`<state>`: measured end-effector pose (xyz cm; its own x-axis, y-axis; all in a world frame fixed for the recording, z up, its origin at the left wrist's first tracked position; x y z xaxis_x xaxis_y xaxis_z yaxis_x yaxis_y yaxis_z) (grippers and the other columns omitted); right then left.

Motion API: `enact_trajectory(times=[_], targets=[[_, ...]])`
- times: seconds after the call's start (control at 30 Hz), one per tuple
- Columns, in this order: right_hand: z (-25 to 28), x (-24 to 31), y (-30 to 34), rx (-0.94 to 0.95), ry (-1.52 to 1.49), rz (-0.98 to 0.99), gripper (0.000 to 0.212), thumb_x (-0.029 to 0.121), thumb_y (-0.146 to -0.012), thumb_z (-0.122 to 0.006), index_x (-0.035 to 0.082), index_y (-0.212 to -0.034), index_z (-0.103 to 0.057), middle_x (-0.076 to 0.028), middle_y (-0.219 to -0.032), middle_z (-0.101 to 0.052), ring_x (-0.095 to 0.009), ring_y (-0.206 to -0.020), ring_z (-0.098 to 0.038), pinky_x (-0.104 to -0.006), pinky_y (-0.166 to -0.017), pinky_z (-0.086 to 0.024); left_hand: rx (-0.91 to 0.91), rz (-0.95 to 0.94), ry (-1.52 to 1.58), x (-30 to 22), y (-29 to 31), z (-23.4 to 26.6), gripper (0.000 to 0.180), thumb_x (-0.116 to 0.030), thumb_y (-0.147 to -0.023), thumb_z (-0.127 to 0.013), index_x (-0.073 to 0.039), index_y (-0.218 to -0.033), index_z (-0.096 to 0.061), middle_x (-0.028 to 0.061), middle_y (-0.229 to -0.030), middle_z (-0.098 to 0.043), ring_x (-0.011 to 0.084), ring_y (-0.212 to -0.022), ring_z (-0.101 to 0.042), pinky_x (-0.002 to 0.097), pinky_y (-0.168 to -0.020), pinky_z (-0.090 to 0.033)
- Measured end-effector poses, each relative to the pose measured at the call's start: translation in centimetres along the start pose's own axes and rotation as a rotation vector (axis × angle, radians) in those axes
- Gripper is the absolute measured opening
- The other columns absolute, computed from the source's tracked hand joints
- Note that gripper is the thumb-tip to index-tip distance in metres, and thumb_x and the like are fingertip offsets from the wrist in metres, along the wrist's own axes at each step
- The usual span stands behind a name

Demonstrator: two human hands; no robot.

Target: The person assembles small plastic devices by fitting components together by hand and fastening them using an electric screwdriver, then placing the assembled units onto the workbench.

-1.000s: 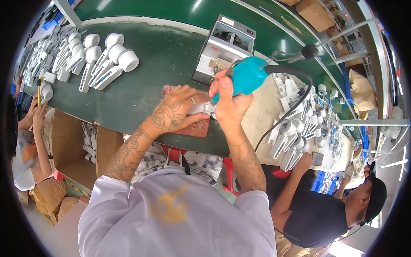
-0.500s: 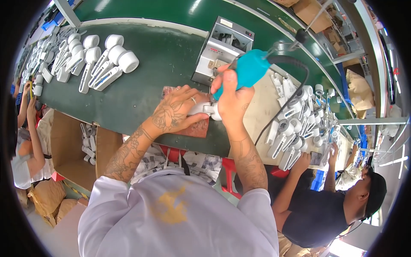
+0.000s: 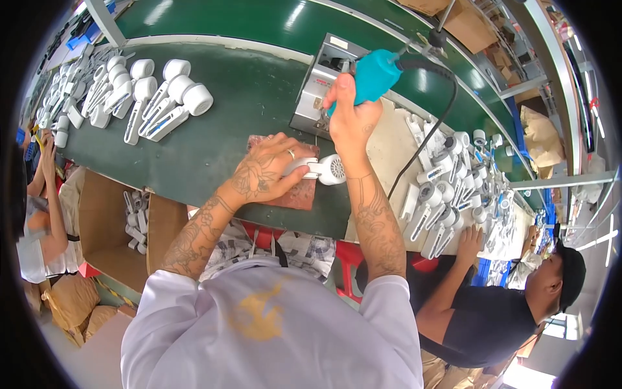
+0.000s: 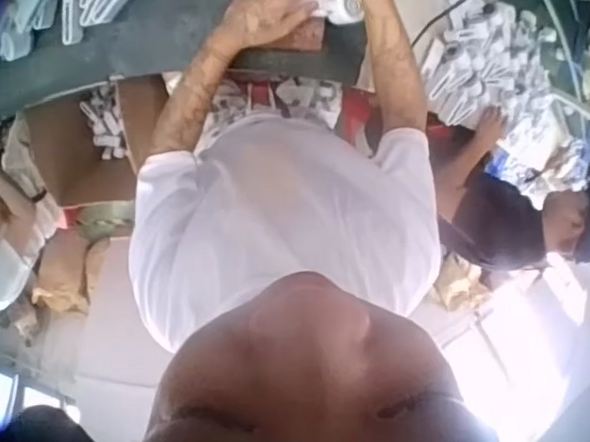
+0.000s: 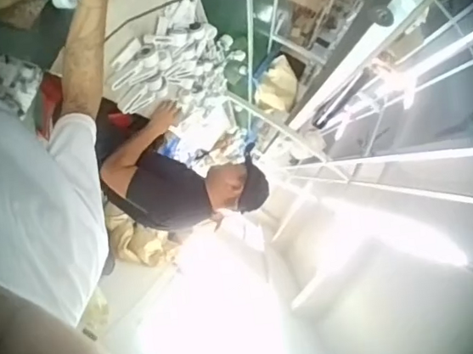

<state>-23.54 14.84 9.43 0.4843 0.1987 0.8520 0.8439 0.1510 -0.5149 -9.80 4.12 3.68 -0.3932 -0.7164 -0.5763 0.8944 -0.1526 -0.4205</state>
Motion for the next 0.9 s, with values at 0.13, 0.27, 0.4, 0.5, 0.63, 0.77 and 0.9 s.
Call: enact_trajectory(times=[0.13, 0.27, 0.4, 0.5, 0.63, 0.77, 0.9], targets=[[0.1, 2.7, 2.3, 0.007, 0.037, -0.162, 0.044, 0.041, -0.103, -0.057, -0.002, -0.097, -0.058, -0.007, -0.067, -0.055, -0.018, -0.057, -0.055, -0.0306, -0.054, -0.045, -0.015, 0.009, 0.053, 0.7, 0.3, -0.3, 0.028, -0.022, -0.094, -0.063, -0.011, -0.119, -0.067, 0.0103, -0.105, -0.064, 0.0317, -0.102, -0.059, 0.0442, -0.093, -0.046], [2.3, 3.6, 5.4, 0.008, -0.114, -0.188, 0.038, 0.035, -0.103, -0.06, -0.003, -0.104, -0.06, -0.005, -0.066, -0.057, -0.013, -0.058, -0.057, -0.0278, -0.052, -0.044, -0.034, 0.01, 0.037, 0.5, 0.2, -0.5, 0.028, -0.021, -0.093, -0.064, -0.011, -0.118, -0.067, 0.01, -0.106, -0.065, 0.0323, -0.101, -0.059, 0.0443, -0.093, -0.046], [2.1, 4.2, 6.7, 0.043, -0.134, -0.182, 0.04, 0.035, -0.1, -0.064, -0.004, -0.105, -0.06, -0.006, -0.069, -0.058, -0.015, -0.059, -0.058, -0.0274, -0.053, -0.045, 0.015, 0.043, 0.054, 0.9, 0.2, -0.5, 0.032, -0.027, -0.094, -0.061, -0.011, -0.121, -0.067, 0.0125, -0.111, -0.065, 0.0345, -0.109, -0.06, 0.0469, -0.098, -0.045], [2.1, 3.8, 7.2, 0.036, -0.147, -0.219, 0.038, 0.033, -0.1, -0.065, -0.005, -0.105, -0.06, -0.005, -0.071, -0.059, -0.015, -0.06, -0.058, -0.0276, -0.054, -0.047, 0.029, 0.054, 0.067, 0.7, 0.3, -0.5, 0.032, -0.026, -0.093, -0.062, -0.011, -0.121, -0.067, 0.0122, -0.111, -0.066, 0.0346, -0.108, -0.06, 0.0467, -0.097, -0.046], [2.3, 3.0, 7.8, 0.051, -0.164, -0.209, 0.035, 0.031, -0.1, -0.065, -0.004, -0.102, -0.059, -0.005, -0.071, -0.058, -0.015, -0.061, -0.058, -0.0282, -0.055, -0.047, -0.006, 0.023, 0.044, 0.2, 0.1, -0.4, 0.032, -0.025, -0.092, -0.063, -0.01, -0.121, -0.067, 0.0119, -0.11, -0.066, 0.034, -0.105, -0.06, 0.0466, -0.095, -0.047], [2.2, 2.6, 8.2, 0.087, -0.071, -0.164, 0.043, 0.042, -0.101, -0.059, 0.0, -0.094, -0.051, -0.008, -0.067, -0.053, -0.019, -0.057, -0.053, -0.0335, -0.056, -0.046, 0.007, -0.004, 0.02, 0.2, -0.2, -0.6, 0.032, -0.024, -0.092, -0.064, -0.007, -0.119, -0.067, 0.0114, -0.109, -0.065, 0.0321, -0.102, -0.06, 0.0462, -0.092, -0.047], [1.9, 2.4, 8.3, 0.111, -0.105, -0.143, 0.042, 0.042, -0.101, -0.06, 0.001, -0.092, -0.05, -0.008, -0.068, -0.053, -0.019, -0.057, -0.053, -0.0336, -0.055, -0.046, 0.022, 0.001, 0.005, 0.0, -0.4, 0.0, 0.032, -0.022, -0.09, -0.066, -0.006, -0.117, -0.067, 0.0102, -0.112, -0.065, 0.0319, -0.102, -0.059, 0.0461, -0.09, -0.047]])
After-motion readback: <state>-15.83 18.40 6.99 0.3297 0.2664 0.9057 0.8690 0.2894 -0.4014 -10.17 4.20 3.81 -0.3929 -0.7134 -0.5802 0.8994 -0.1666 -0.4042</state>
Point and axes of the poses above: each hand's wrist, its own y-axis away from the middle knuckle, its own z-axis out of the back of the hand, x = y × z, the point moved 4 cm from there along -y, towards the middle knuckle
